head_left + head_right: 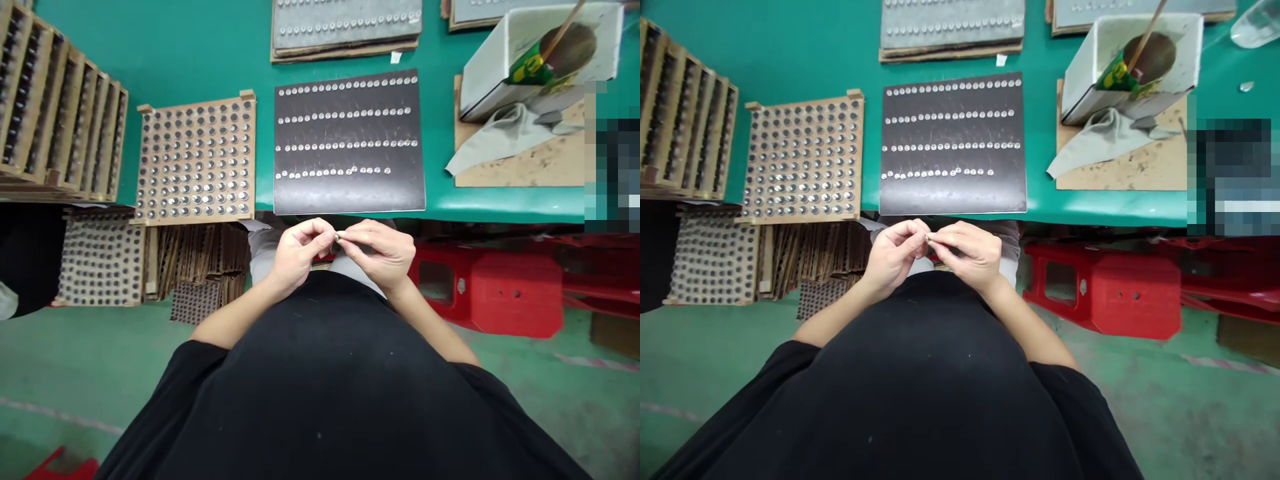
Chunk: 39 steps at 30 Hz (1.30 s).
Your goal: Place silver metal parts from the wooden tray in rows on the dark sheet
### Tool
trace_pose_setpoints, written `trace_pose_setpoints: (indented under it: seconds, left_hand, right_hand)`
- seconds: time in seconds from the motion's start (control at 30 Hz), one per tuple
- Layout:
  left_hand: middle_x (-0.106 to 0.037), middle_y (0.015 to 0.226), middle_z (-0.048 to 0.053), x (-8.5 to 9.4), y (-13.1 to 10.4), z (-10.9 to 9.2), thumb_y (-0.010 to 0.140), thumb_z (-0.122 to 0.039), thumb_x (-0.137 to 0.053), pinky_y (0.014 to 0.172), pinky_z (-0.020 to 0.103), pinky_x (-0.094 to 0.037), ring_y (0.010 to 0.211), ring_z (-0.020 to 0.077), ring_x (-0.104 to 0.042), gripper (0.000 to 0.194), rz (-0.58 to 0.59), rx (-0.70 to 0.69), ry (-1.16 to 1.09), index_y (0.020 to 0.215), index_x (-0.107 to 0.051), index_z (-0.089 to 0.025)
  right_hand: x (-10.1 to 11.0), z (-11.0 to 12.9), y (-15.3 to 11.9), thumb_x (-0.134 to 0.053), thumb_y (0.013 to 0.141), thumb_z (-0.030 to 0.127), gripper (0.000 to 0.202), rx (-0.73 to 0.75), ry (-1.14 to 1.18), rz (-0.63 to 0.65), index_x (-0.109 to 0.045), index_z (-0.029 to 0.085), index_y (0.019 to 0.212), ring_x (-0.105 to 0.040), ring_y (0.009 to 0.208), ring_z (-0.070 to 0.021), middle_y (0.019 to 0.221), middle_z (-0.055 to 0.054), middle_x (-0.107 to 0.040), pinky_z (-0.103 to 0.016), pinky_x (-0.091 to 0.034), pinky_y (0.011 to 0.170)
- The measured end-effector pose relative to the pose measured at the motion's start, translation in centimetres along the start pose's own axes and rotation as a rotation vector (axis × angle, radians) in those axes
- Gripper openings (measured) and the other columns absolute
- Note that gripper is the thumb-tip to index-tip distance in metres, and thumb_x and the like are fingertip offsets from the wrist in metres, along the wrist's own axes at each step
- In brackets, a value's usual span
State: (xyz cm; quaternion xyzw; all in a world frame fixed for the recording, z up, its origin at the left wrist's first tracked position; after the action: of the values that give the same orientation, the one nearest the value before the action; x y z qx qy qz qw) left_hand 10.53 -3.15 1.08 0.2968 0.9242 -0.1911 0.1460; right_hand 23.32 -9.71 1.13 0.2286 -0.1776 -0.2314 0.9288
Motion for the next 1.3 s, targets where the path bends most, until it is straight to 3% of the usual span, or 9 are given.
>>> trace_pose_setpoints:
  seconds: [0.37, 0.47, 0.57, 0.63, 0.77, 1.03, 1.13, 1.23, 1.3]
  left_hand:
    - [-0.053, 0.06, -0.002, 0.4, -0.3, 0.2, 0.065, -0.036, -0.083, 0.049, 0.022, -0.034, 0.05, 0.0043, -0.041, 0.029, -0.042, -0.039, 0.008, 0.058, -0.065, -0.014]
    - [-0.051, 0.059, -0.002, 0.3, -0.4, 0.3, 0.064, -0.037, -0.083, 0.048, 0.022, -0.033, 0.049, 0.0041, -0.039, 0.03, -0.078, -0.047, 0.026, 0.057, -0.064, -0.015]
    - [-0.053, 0.06, -0.002, 0.3, -0.4, 0.4, 0.066, -0.038, -0.082, 0.048, 0.022, -0.033, 0.048, 0.004, -0.039, 0.029, -0.117, -0.08, 0.057, 0.06, -0.065, -0.015]
    - [-0.054, 0.061, -0.002, 0.4, -0.5, 0.4, 0.068, -0.037, -0.081, 0.05, 0.022, -0.036, 0.049, 0.0041, -0.04, 0.027, -0.135, -0.121, 0.085, 0.061, -0.066, -0.015]
    - [-0.056, 0.064, -0.001, 0.5, -0.5, 0.4, 0.069, -0.036, -0.081, 0.056, 0.023, -0.042, 0.054, 0.0056, -0.045, 0.026, -0.128, -0.178, 0.152, 0.061, -0.067, -0.016]
    - [-0.057, 0.061, -0.001, 0.2, -0.5, 0.4, 0.069, -0.032, -0.082, 0.057, 0.023, -0.041, 0.054, 0.0054, -0.045, 0.022, -0.05, -0.139, 0.103, 0.06, -0.069, -0.016]
    - [-0.057, 0.061, -0.001, 0.3, -0.5, 0.4, 0.069, -0.031, -0.082, 0.056, 0.022, -0.04, 0.053, 0.0052, -0.044, 0.023, -0.069, -0.133, 0.098, 0.059, -0.068, -0.016]
    - [-0.057, 0.062, -0.001, 0.3, -0.5, 0.5, 0.068, -0.033, -0.082, 0.056, 0.022, -0.041, 0.055, 0.0059, -0.046, 0.024, -0.076, -0.138, 0.122, 0.06, -0.068, -0.015]
    - [-0.058, 0.062, -0.001, 0.3, -0.5, 0.6, 0.067, -0.033, -0.082, 0.056, 0.022, -0.042, 0.055, 0.0061, -0.047, 0.024, -0.069, -0.14, 0.128, 0.06, -0.068, -0.015]
  right_hand:
    - [-0.5, 0.0, -0.8, -0.069, 0.08, 0.023, 0.01, -0.059, 0.0, -0.01, -0.077, 0.028, 0.076, -0.068, 0.061, -0.0152, 0.071, 0.0, -0.076, -0.031, -0.057, 0.058]
    - [-0.6, -0.3, -1.2, -0.069, 0.082, 0.033, 0.011, -0.186, 0.051, -0.001, -0.077, 0.027, 0.076, -0.068, 0.062, -0.0155, 0.07, 0.0, -0.075, -0.032, -0.058, 0.06]
    - [-0.4, -0.6, -1.5, -0.06, 0.088, 0.047, 0.028, -0.364, 0.124, -0.025, -0.076, 0.024, 0.084, -0.064, 0.057, -0.0126, 0.07, -0.001, -0.073, -0.029, -0.055, 0.055]
    - [-0.3, -0.6, -1.5, -0.061, 0.085, 0.053, 0.034, -0.42, 0.153, 0.035, -0.075, 0.022, 0.083, -0.06, 0.053, -0.0106, 0.069, -0.001, -0.072, -0.026, -0.051, 0.05]
    - [-0.1, 0.0, -0.9, -0.068, 0.079, 0.053, 0.04, -0.379, 0.171, 0.211, -0.065, 0.02, 0.058, -0.053, 0.051, -0.0095, 0.058, 0.0, -0.064, -0.025, -0.043, 0.047]
    - [0.3, -0.3, -0.8, -0.062, 0.087, 0.046, 0.038, -0.402, -0.033, -0.095, -0.061, 0.02, 0.06, -0.049, 0.054, -0.0097, 0.057, 0.001, -0.057, -0.027, -0.04, 0.053]
    - [0.3, -0.3, -1.0, -0.059, 0.088, 0.051, 0.043, -0.432, 0.042, -0.01, -0.06, 0.019, 0.059, -0.048, 0.053, -0.0088, 0.057, 0.001, -0.056, -0.026, -0.039, 0.053]
    - [0.2, 0.1, -1.0, -0.069, 0.078, 0.054, 0.039, -0.433, 0.167, 0.164, -0.063, 0.019, 0.061, -0.049, 0.052, -0.0084, 0.059, 0.002, -0.06, -0.025, -0.037, 0.048]
    - [0.3, 0.4, -0.8, -0.072, 0.076, 0.053, 0.037, -0.427, 0.196, 0.19, -0.065, 0.02, 0.063, -0.051, 0.054, -0.0091, 0.06, 0.001, -0.062, -0.025, -0.039, 0.048]
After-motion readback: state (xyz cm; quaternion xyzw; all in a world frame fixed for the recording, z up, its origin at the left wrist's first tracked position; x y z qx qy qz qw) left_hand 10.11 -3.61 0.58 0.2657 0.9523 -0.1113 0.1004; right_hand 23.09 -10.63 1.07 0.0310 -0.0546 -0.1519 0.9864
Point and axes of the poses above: each hand's wrist, its own y-axis towards the middle knuckle, its own x-axis out of the back of the hand, z = x × y, the point moved 2 cm from there along y, towards the middle knuckle
